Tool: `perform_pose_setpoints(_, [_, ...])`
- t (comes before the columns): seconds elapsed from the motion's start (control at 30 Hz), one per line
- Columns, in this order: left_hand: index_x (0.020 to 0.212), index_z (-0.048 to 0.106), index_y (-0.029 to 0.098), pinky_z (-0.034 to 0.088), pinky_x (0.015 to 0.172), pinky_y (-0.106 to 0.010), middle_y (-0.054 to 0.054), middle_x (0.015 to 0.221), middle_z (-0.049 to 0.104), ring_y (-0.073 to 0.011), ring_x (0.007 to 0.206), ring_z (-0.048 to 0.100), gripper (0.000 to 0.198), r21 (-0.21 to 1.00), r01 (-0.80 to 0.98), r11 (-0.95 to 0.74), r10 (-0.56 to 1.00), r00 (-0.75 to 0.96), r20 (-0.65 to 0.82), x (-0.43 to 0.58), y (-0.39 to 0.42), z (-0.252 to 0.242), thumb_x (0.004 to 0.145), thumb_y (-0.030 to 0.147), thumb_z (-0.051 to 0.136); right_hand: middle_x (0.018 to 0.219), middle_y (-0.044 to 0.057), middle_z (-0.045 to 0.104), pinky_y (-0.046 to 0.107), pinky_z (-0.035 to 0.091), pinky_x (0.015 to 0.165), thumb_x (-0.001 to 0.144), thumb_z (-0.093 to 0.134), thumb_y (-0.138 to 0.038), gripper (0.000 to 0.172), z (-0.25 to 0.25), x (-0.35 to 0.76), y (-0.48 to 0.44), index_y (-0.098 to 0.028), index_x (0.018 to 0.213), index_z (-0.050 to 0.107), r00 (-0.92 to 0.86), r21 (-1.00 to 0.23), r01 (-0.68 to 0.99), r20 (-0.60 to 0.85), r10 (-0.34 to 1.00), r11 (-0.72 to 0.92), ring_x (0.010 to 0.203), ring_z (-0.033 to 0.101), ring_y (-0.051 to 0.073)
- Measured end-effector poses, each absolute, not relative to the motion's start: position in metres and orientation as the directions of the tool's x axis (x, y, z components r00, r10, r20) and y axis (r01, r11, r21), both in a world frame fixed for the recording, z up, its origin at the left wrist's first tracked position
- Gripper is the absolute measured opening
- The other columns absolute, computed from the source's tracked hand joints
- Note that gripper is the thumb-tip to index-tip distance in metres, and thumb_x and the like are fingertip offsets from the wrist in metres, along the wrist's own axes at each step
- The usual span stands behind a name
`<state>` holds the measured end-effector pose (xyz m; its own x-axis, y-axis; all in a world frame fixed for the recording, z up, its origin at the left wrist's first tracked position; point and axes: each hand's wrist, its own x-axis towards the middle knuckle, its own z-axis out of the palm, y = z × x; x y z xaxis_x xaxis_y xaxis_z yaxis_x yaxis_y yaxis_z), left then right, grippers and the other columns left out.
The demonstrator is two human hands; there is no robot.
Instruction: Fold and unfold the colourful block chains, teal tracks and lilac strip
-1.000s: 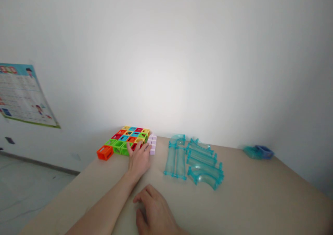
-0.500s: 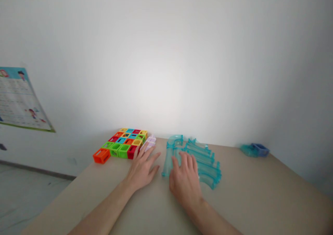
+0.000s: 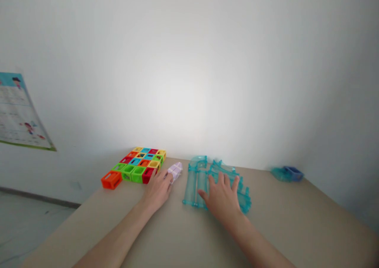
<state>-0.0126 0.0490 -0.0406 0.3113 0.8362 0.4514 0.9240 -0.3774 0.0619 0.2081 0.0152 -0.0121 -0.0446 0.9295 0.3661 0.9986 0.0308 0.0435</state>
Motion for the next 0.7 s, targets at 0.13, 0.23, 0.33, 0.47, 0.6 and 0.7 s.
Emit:
perform_pose_setpoints(0.13, [0.114,0.056,0.018,0.048,0.087,-0.038,-0.012,0.112,0.052,-0.0260,0.103,0.057,0.033,0.209,0.903,-0.376,0.854,0.250,0.455,-0.013,0.046,-0.048,0.082,0.011,0.050,0.133,0.022,0.050,0.064,0.013,0.107,0.086,0.056,-0.041,0.045,-0.010,0.201,0.012,-0.015,0.123,0.057,-0.196,0.006,0.977,0.402,0.894,0.212,0.129,0.038,0.038])
perform_pose_setpoints(0.23, [0.123,0.050,0.018,0.047,0.091,-0.040,-0.013,0.116,0.050,-0.0257,0.106,0.055,0.040,0.347,0.841,-0.415,0.824,0.186,0.536,-0.018,0.043,-0.048,0.083,0.013,0.049,0.138,0.017,0.047,0.061,0.015,0.110,0.087,0.056,-0.034,0.047,-0.010,0.196,0.010,-0.016,0.130,0.051,-0.331,-0.020,0.926,0.435,0.837,0.377,0.134,0.033,0.035])
perform_pose_setpoints(0.33, [0.121,0.051,0.017,0.044,0.094,-0.042,-0.012,0.114,0.052,-0.0264,0.109,0.052,0.035,0.377,0.725,-0.577,0.653,0.132,0.746,-0.028,0.035,-0.035,0.086,0.020,0.048,0.142,0.016,0.044,0.058,0.014,0.113,0.087,0.054,-0.028,0.053,-0.004,0.191,0.004,-0.013,0.137,0.042,-0.430,-0.021,0.862,0.499,0.752,0.507,0.139,0.026,0.032])
perform_pose_setpoints(0.47, [0.113,0.056,0.016,0.046,0.087,-0.042,-0.012,0.108,0.055,-0.0268,0.101,0.055,0.030,0.258,0.499,-0.827,0.390,0.180,0.903,-0.035,0.012,-0.017,0.084,0.023,0.050,0.144,0.017,0.042,0.059,0.011,0.113,0.087,0.053,-0.028,0.058,0.017,0.181,-0.016,-0.011,0.140,0.037,-0.483,-0.039,0.802,0.546,0.685,0.596,0.140,0.023,0.033])
perform_pose_setpoints(0.6, [0.109,0.059,0.015,0.049,0.073,-0.036,-0.012,0.099,0.059,-0.0234,0.087,0.059,0.029,0.401,0.250,-0.881,0.465,0.303,0.832,-0.018,-0.006,-0.018,0.087,0.029,0.047,0.113,0.013,0.066,0.056,0.034,0.104,0.078,0.064,-0.034,0.051,0.037,0.174,-0.039,-0.016,0.125,0.054,-0.562,-0.204,0.765,0.251,0.788,0.611,0.108,0.060,0.031])
perform_pose_setpoints(0.7, [0.113,0.059,0.014,0.050,0.067,-0.033,-0.012,0.092,0.061,-0.0213,0.078,0.060,0.039,0.623,0.046,-0.781,0.569,0.464,0.679,-0.002,-0.007,-0.024,0.090,0.041,0.044,0.089,0.009,0.072,0.036,0.055,0.071,0.067,0.075,-0.034,0.044,0.042,0.173,-0.049,-0.015,0.105,0.065,-0.548,-0.304,0.811,-0.098,0.831,0.500,0.075,0.070,0.026])
